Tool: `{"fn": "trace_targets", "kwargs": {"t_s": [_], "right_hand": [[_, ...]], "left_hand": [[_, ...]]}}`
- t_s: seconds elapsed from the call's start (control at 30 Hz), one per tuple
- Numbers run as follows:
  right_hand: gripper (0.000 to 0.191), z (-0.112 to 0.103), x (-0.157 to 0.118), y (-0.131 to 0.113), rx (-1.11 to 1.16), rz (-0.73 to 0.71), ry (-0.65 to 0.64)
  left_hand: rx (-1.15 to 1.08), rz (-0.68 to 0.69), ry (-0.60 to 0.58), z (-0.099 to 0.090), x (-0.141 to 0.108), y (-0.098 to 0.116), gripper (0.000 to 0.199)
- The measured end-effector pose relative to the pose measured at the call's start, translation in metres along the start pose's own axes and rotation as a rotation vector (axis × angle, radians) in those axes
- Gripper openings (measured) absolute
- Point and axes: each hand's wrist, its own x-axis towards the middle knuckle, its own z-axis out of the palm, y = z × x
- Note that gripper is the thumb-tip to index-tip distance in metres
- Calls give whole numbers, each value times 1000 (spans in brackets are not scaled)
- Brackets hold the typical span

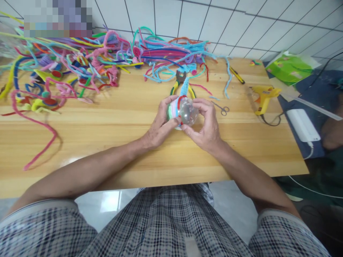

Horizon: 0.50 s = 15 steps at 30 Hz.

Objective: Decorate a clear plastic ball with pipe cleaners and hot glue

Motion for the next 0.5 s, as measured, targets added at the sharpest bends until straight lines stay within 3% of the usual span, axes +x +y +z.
{"fn": "trace_targets", "kwargs": {"t_s": [0.13,0.5], "right_hand": [[71,1,1,1,-5,-77,45],[68,3,0,-1,-10,-64,65]], "left_hand": [[-17,31,19,2,-1,7,69],[-116,-38,41,4,0,16,68]]}}
